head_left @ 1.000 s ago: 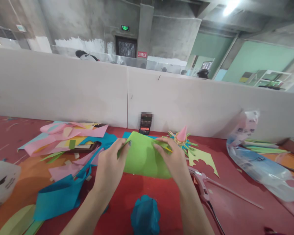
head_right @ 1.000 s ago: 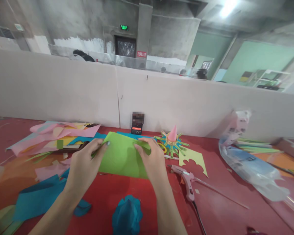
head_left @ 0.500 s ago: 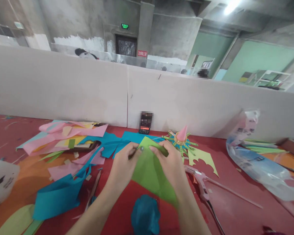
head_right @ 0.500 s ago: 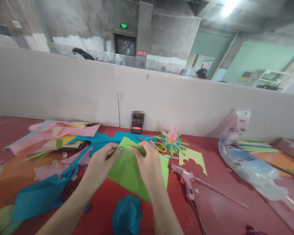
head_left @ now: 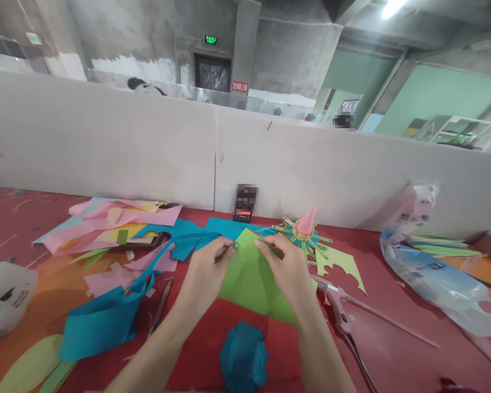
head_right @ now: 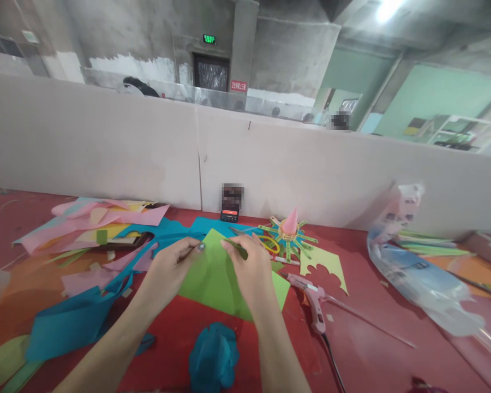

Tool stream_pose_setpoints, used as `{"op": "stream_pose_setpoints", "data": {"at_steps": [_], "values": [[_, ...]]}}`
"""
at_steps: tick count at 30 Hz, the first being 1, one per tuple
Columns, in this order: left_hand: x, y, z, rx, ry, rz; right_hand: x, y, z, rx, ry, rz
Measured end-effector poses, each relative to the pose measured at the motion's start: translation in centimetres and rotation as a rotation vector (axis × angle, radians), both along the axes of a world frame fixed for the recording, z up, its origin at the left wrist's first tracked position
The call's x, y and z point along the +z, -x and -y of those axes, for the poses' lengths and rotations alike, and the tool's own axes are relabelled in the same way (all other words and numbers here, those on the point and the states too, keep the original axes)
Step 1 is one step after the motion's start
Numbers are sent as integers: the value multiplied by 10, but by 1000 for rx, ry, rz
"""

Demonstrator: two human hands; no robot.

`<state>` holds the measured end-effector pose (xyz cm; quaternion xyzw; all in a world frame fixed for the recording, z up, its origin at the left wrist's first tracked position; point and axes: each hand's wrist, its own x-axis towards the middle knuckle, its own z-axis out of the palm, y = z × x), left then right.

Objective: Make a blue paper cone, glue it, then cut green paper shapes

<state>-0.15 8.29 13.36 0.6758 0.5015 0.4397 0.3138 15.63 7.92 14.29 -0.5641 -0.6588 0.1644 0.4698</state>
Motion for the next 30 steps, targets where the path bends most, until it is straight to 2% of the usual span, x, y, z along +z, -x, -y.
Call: {"op": "stream_pose_setpoints", "data": {"at_steps": [20, 26, 30], "values": [[4, -7, 8, 55, -6, -35, 2, 6, 6, -16, -47, -33], [0, -4, 3, 3, -24, 90, 0, 6, 4, 72, -60, 63], [0, -2, 2, 28, -51, 59, 0, 9, 4, 145, -62, 100]]}}
